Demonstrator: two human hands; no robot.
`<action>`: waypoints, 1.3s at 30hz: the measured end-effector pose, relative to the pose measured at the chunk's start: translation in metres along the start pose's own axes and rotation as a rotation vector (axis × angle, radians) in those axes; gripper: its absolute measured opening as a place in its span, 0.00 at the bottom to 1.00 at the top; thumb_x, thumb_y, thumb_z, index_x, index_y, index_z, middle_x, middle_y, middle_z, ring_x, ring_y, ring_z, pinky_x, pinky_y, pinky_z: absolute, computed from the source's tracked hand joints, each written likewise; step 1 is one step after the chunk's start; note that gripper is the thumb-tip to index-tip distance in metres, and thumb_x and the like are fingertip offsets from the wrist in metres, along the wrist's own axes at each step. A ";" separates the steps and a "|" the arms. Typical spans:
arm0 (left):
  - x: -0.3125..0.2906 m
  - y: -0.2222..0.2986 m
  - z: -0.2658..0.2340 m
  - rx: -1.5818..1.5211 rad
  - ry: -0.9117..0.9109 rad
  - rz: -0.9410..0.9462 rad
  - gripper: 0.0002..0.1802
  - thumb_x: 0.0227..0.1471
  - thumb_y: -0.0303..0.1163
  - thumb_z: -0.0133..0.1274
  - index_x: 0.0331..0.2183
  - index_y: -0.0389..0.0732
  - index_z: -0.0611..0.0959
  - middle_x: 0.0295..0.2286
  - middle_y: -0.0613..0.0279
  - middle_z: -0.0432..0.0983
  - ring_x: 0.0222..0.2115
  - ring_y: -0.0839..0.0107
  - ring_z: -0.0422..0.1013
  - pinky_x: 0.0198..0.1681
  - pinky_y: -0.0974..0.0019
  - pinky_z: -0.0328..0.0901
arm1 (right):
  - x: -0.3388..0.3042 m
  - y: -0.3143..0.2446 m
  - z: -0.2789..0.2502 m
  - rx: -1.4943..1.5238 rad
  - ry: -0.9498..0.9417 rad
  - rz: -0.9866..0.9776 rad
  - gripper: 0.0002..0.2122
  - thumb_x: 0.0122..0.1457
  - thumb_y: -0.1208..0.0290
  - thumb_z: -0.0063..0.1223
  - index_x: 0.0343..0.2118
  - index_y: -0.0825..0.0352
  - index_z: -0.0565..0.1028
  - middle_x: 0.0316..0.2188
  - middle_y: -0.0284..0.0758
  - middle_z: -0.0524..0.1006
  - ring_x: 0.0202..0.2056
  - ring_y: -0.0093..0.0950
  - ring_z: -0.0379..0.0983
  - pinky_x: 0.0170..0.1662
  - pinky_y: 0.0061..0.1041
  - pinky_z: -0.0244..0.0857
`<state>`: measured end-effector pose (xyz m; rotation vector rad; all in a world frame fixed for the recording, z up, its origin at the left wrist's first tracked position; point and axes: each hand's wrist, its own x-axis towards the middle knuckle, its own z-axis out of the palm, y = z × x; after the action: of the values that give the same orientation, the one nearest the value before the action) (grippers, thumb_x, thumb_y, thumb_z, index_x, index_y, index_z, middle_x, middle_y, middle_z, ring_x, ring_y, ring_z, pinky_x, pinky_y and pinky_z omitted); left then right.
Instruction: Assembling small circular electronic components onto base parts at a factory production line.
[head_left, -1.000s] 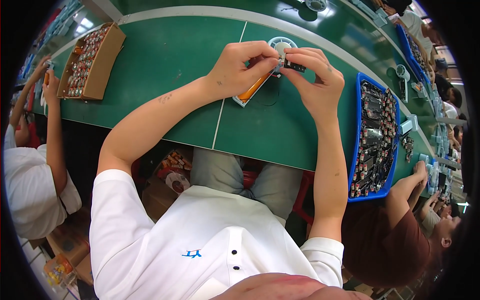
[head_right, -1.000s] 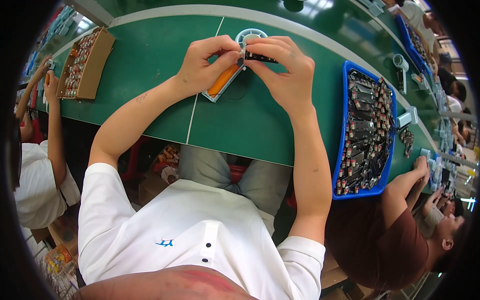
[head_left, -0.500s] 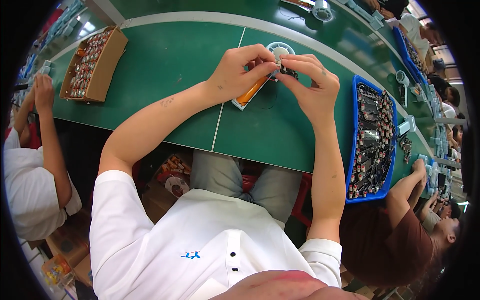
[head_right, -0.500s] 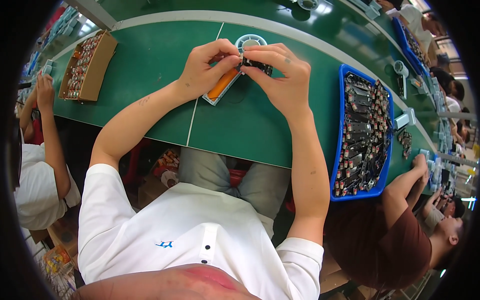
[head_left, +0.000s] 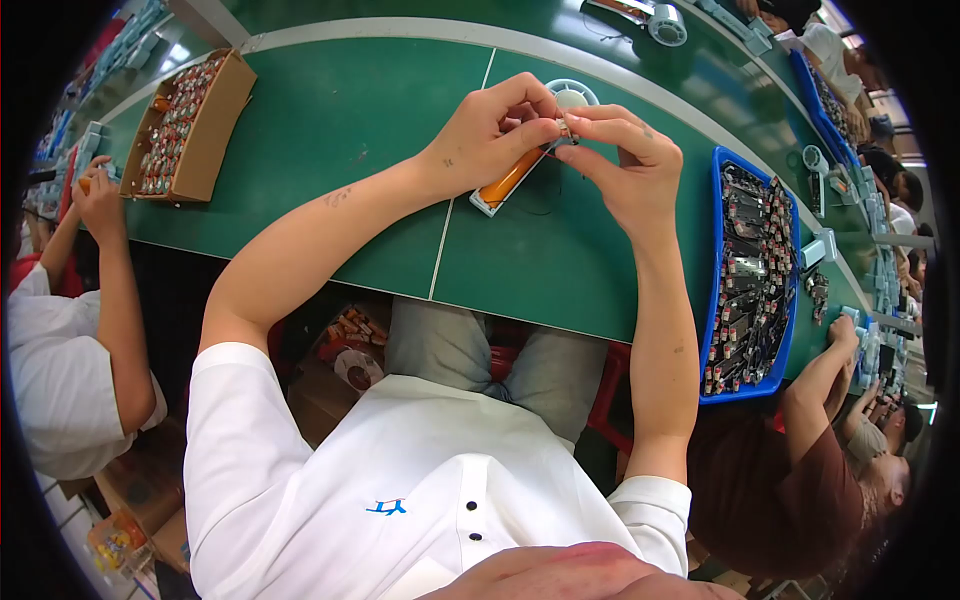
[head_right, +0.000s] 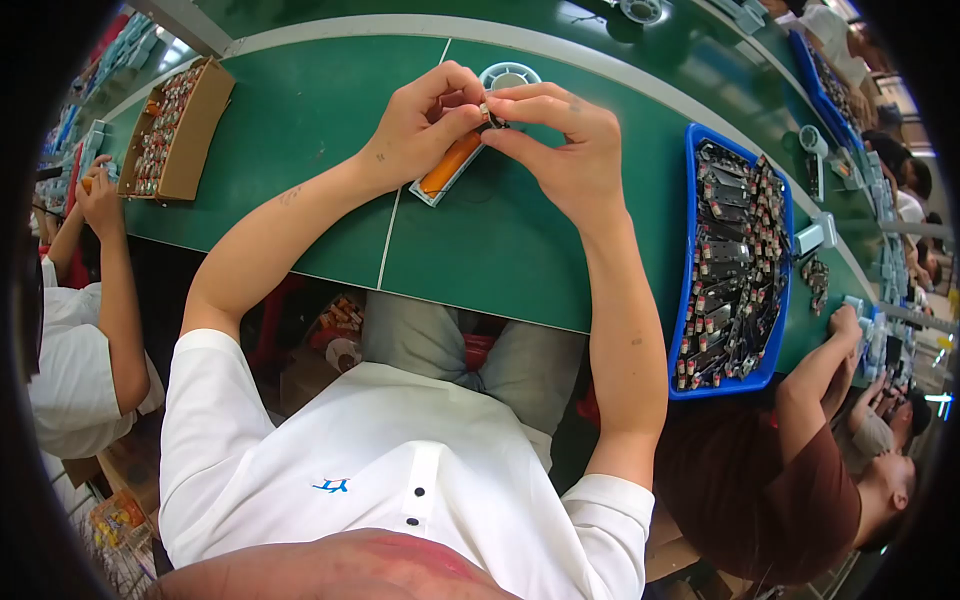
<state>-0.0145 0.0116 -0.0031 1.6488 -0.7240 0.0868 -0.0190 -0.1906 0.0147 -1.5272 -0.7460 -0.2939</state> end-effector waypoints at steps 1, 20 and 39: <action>0.002 0.000 0.001 -0.001 -0.005 0.008 0.08 0.60 0.25 0.55 0.42 0.42 0.76 0.31 0.66 0.75 0.28 0.79 0.69 0.33 0.77 0.68 | 0.001 0.000 0.000 -0.006 0.004 -0.005 0.15 0.42 0.87 0.70 0.37 0.68 0.85 0.38 0.35 0.85 0.33 0.24 0.78 0.40 0.18 0.72; 0.001 0.012 0.000 0.630 0.064 0.430 0.05 0.48 0.25 0.67 0.28 0.39 0.85 0.22 0.68 0.77 0.18 0.74 0.66 0.22 0.73 0.62 | -0.002 -0.006 0.000 -0.171 0.130 0.136 0.11 0.49 0.81 0.65 0.36 0.65 0.82 0.31 0.29 0.80 0.27 0.18 0.69 0.31 0.15 0.64; 0.005 0.008 -0.005 0.926 0.081 0.573 0.06 0.47 0.28 0.67 0.28 0.42 0.84 0.25 0.69 0.77 0.17 0.75 0.68 0.21 0.73 0.64 | 0.001 -0.020 0.014 -0.090 0.084 0.318 0.07 0.53 0.82 0.63 0.35 0.67 0.80 0.27 0.31 0.80 0.25 0.17 0.70 0.28 0.13 0.64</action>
<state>-0.0123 0.0136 0.0071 2.2137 -1.1754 1.0189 -0.0340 -0.1782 0.0287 -1.6808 -0.4192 -0.1531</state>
